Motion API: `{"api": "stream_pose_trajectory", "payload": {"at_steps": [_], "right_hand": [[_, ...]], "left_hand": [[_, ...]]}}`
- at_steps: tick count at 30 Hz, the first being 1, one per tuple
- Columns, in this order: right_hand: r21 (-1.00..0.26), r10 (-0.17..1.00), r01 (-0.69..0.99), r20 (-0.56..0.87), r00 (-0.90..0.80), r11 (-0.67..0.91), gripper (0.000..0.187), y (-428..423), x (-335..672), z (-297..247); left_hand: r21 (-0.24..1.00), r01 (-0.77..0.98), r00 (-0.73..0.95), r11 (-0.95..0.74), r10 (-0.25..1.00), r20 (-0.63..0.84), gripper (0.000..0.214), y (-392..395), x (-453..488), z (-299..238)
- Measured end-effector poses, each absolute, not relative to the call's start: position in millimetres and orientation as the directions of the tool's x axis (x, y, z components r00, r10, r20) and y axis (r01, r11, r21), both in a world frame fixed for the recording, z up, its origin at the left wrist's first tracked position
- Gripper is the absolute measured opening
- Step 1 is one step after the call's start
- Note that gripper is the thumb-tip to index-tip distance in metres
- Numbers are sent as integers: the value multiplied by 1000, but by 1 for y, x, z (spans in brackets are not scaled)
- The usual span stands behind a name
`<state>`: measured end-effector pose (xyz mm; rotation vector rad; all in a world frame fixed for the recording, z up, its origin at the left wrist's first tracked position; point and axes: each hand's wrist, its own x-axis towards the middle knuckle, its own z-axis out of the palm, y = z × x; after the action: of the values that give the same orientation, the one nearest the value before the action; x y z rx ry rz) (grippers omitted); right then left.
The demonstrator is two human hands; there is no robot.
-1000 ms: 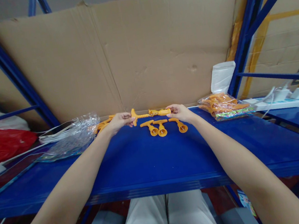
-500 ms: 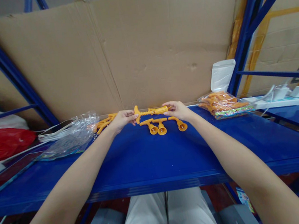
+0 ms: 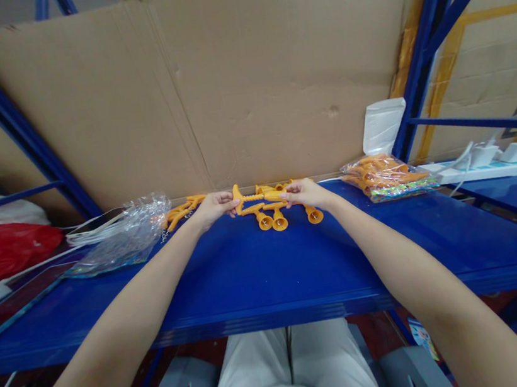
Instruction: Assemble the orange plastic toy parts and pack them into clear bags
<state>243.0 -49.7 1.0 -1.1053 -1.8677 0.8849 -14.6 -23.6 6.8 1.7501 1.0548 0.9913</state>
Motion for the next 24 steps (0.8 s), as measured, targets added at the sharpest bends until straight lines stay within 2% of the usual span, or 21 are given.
{"api": "stream_pose_trajectory", "payload": {"at_steps": [13,24], "right_hand": [[-979,944,165,60,-325,119,40,-57,237,4],[-985,974,172,-67,-215,-29,51,-59,229,10]], "left_hand": [[903,244,366,-353,896,251,4,-20,-13,3],[913,213,333,-347,905,266,8,-24,-9,6]]}}
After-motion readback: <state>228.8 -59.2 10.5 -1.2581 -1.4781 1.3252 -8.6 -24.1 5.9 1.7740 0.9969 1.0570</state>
